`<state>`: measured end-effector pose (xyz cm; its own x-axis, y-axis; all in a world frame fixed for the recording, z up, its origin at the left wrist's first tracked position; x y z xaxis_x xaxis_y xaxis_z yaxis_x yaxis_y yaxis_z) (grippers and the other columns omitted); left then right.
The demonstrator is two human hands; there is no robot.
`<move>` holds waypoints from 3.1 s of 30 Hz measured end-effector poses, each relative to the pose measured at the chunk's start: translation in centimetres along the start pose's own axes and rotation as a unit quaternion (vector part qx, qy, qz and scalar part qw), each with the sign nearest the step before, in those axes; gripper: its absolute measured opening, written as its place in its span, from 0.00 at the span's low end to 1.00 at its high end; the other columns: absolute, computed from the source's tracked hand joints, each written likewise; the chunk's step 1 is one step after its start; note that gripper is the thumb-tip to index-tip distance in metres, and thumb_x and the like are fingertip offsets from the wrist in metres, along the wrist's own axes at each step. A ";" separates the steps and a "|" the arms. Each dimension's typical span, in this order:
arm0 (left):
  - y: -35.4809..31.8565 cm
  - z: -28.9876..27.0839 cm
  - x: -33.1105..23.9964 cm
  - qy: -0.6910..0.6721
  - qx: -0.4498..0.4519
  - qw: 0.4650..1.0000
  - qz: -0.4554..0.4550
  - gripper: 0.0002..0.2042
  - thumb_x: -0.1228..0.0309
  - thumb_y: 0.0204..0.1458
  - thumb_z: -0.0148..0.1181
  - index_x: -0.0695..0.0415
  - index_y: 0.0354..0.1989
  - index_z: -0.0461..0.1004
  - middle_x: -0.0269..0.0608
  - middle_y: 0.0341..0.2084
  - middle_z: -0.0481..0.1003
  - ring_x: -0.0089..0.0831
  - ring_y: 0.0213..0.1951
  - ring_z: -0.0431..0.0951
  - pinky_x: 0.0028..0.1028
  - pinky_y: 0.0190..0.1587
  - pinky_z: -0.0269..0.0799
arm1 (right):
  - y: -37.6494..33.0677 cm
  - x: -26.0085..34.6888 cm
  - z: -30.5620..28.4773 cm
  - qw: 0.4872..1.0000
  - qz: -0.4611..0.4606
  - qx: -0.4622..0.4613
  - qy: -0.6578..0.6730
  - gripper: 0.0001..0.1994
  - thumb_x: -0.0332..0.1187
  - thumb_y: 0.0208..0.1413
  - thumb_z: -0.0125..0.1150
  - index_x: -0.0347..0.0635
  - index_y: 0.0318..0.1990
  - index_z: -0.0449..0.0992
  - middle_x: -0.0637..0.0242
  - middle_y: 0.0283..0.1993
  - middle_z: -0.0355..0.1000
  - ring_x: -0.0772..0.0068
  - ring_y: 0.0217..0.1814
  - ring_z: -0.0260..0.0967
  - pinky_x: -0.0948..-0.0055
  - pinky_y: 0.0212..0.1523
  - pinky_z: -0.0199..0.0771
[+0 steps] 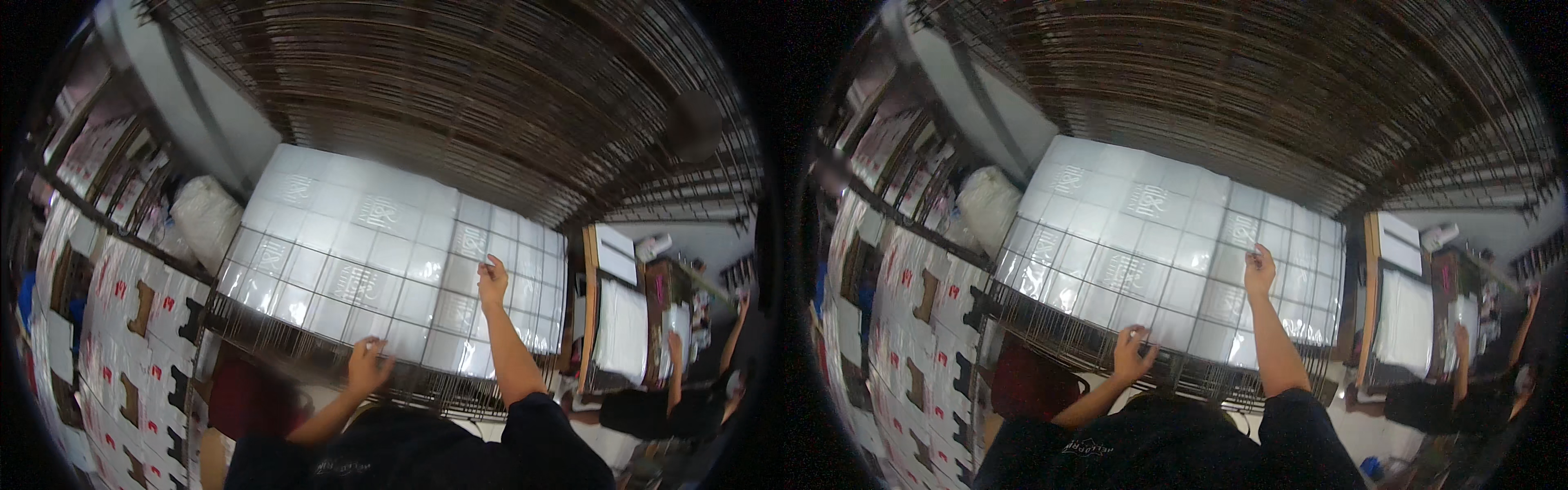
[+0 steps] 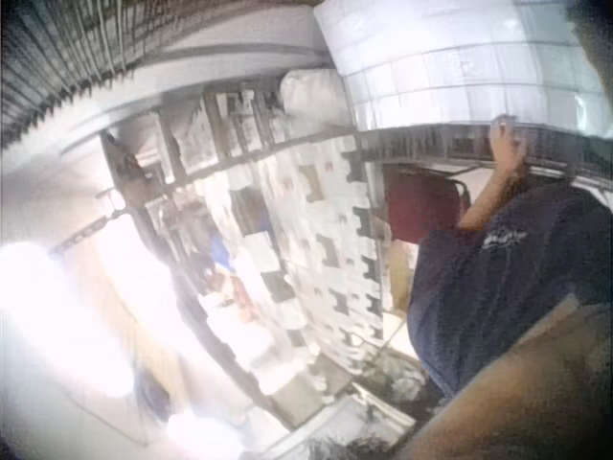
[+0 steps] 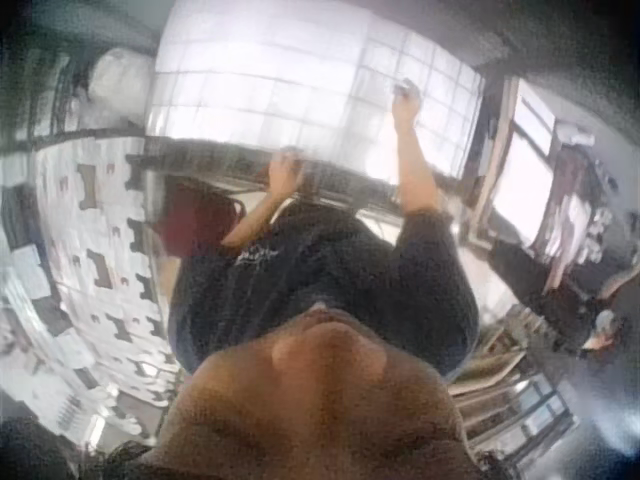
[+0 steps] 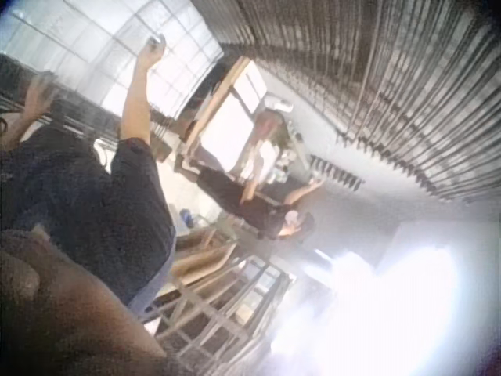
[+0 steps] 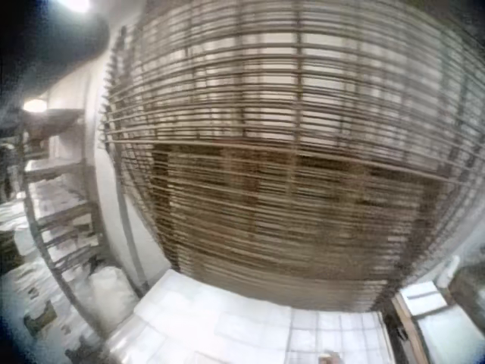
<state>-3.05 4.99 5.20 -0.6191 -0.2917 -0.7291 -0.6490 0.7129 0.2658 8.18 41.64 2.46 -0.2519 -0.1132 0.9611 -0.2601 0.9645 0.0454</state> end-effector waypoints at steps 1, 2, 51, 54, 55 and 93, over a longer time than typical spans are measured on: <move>-2.0 0.9 -0.7 0.016 0.028 0.999 0.015 0.20 0.67 0.40 0.64 0.57 0.43 0.70 0.47 0.41 0.67 0.45 0.47 0.66 0.39 0.48 0.62 | -1.0 0.1 -2.3 0.999 0.010 -0.007 0.032 0.14 0.27 0.49 0.58 0.39 0.45 0.71 0.66 0.27 0.71 0.79 0.27 0.67 0.79 0.32 0.66; -3.5 1.8 -1.3 0.032 0.056 0.997 0.032 0.20 0.66 0.40 0.65 0.57 0.43 0.70 0.47 0.42 0.67 0.45 0.48 0.66 0.40 0.49 0.62 | -1.8 0.0 -4.9 0.998 0.018 -0.016 0.064 0.14 0.26 0.50 0.58 0.38 0.45 0.71 0.67 0.26 0.70 0.79 0.27 0.67 0.79 0.32 0.66; -14.7 6.6 9.3 0.236 -0.063 0.955 -0.171 0.28 0.62 0.53 0.45 0.52 0.63 0.47 0.50 0.65 0.31 0.54 0.63 0.45 0.44 0.55 0.61 | -16.0 -19.6 -51.9 0.918 0.097 -0.061 -0.380 0.38 0.38 0.36 0.64 0.51 0.60 0.57 0.58 0.69 0.41 0.55 0.71 0.35 0.59 0.61 0.56; -15.0 6.9 8.8 0.238 -0.101 0.944 -0.207 0.28 0.60 0.53 0.43 0.51 0.63 0.48 0.50 0.65 0.31 0.55 0.63 0.45 0.45 0.54 0.62 | -16.2 -19.8 -52.2 0.919 0.087 -0.056 -0.381 0.38 0.37 0.36 0.64 0.51 0.60 0.57 0.59 0.69 0.40 0.56 0.71 0.35 0.60 0.61 0.56; -15.0 6.7 8.9 0.254 -0.109 0.940 -0.199 0.28 0.60 0.53 0.43 0.50 0.63 0.48 0.50 0.65 0.30 0.55 0.63 0.45 0.45 0.53 0.63 | -16.2 -19.7 -52.0 0.919 0.085 -0.055 -0.380 0.38 0.37 0.36 0.64 0.51 0.60 0.57 0.59 0.69 0.40 0.56 0.71 0.35 0.60 0.61 0.56; -14.5 7.5 6.3 0.244 -0.147 0.952 -0.115 0.22 0.66 0.56 0.40 0.56 0.59 0.53 0.50 0.61 0.39 0.54 0.61 0.48 0.48 0.54 0.57 | -16.0 -20.4 -51.1 0.896 0.090 -0.044 -0.433 0.45 0.37 0.34 0.68 0.50 0.63 0.48 0.57 0.70 0.32 0.53 0.72 0.26 0.51 0.53 0.65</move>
<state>5.76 -2.46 -7.99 -0.5300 -0.7314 -0.4292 -0.8439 0.4051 0.3518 65.09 40.72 -3.95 -0.9207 -0.0603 0.3857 -0.0779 0.9965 -0.0303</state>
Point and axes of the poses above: each hand's wrist, its own y-axis towards the middle knuckle, its own z-axis out of the palm, x = y × z, the point moved 9 cm from there along y, towards the middle knuckle
